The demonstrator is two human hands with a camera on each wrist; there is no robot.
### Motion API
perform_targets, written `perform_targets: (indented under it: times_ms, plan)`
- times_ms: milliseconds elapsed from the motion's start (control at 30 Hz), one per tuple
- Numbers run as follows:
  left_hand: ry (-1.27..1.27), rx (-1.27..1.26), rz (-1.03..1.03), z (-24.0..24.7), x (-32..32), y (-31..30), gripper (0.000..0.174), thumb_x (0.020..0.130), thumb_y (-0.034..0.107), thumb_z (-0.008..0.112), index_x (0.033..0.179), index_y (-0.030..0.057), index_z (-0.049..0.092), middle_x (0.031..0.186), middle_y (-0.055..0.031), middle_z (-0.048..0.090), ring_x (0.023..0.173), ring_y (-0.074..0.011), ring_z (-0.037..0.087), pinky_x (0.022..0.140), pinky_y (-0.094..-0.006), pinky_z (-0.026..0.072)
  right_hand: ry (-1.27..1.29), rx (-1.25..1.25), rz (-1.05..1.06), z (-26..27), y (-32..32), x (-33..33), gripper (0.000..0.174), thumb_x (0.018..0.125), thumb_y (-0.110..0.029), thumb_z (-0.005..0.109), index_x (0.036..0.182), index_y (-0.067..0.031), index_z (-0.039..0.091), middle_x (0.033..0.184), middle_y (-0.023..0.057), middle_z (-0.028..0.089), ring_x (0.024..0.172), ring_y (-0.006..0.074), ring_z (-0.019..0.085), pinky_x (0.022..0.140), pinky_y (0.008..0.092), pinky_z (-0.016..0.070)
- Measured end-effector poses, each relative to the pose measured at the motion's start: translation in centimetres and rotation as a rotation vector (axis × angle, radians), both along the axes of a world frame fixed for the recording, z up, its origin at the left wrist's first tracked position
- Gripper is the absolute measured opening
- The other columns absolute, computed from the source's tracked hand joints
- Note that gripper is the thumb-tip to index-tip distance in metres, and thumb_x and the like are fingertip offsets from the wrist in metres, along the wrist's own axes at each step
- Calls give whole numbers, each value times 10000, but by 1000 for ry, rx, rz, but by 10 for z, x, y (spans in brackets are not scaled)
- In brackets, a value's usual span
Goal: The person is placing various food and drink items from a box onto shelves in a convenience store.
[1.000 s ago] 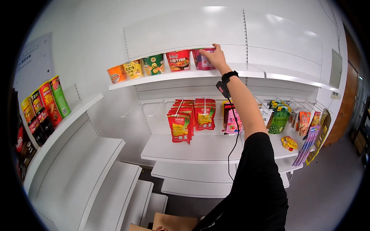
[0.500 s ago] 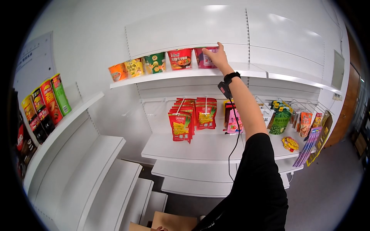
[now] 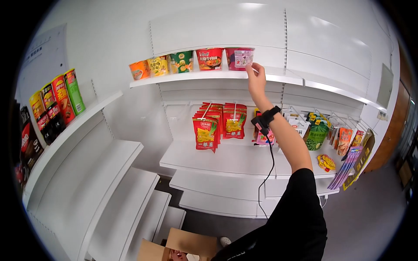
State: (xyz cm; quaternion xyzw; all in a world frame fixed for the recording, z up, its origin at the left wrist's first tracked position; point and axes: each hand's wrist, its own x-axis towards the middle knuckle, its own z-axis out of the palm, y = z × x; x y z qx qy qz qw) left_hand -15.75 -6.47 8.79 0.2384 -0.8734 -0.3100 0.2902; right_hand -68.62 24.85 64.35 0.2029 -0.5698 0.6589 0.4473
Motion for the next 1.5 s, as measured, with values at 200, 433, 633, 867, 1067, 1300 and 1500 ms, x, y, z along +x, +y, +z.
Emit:
perform_targets:
  times_ms: [200, 433, 633, 867, 1067, 1300, 1500]
  plan:
    - [45, 388, 168, -58, 10, 3, 185, 828, 55, 586, 998, -17, 570, 941, -133, 579, 743, -212, 602, 553, -294, 494, -166, -25, 303, -62, -22, 49, 382, 890, -290, 622, 1151, -21, 548, 1097, 84, 600, 971, 154, 571, 810, 298, 479]
    - [-31, 321, 228, -29, 61, 14, 273, 862, 173, 581, 1067, -8, 585, 918, -195, 608, 859, -345, 584, 769, -408, 473, -431, 143, 566, -174, -67, 96, 311, 924, -296, 567, 1107, -45, 571, 1074, 67, 614, 975, 163, 591, 851, 318, 472]
    - [-49, 358, 397, -18, 116, 24, 216, 845, 107, 582, 1033, 1, 585, 888, -153, 592, 786, -253, 601, 699, -339, 494, -646, 285, 755, -291, -116, 142, 307, 935, -297, 532, 1091, -36, 577, 1088, 90, 624, 986, 193, 591, 861, 333, 472]
    - [-129, 509, 662, -54, 169, 47, 246, 805, 129, 611, 1028, 26, 591, 902, -126, 598, 751, -235, 605, 688, -338, 490, -1015, 297, 923, -404, -168, 207, 299, 924, -296, 537, 1073, -41, 583, 1058, 95, 633, 984, 205, 592, 843, 347, 474]
    - [-179, 542, 743, -79, 186, 58, 248, 806, 179, 620, 980, 2, 608, 896, -160, 620, 815, -273, 620, 735, -363, 490, -1334, 327, 1029, -472, -181, 270, 312, 914, -313, 547, 1086, -54, 566, 1077, 83, 618, 992, 205, 576, 845, 346, 462]
    - [-237, 688, 886, -113, 192, 49, 259, 795, 210, 615, 943, -1, 644, 893, -170, 675, 840, -307, 651, 763, -377, 504, -1740, 281, 1169, -530, -172, 315, 270, 902, -322, 565, 1024, -81, 581, 1015, 60, 629, 904, 177, 586, 776, 323, 473]
    - [-328, 756, 953, -137, 200, 34, 298, 776, 229, 627, 955, -9, 642, 910, -182, 667, 869, -325, 642, 785, -397, 496, -1988, 240, 1356, -579, -150, 337, 216, 899, -288, 557, 978, -93, 607, 989, 60, 639, 910, 208, 588, 796, 334, 466]
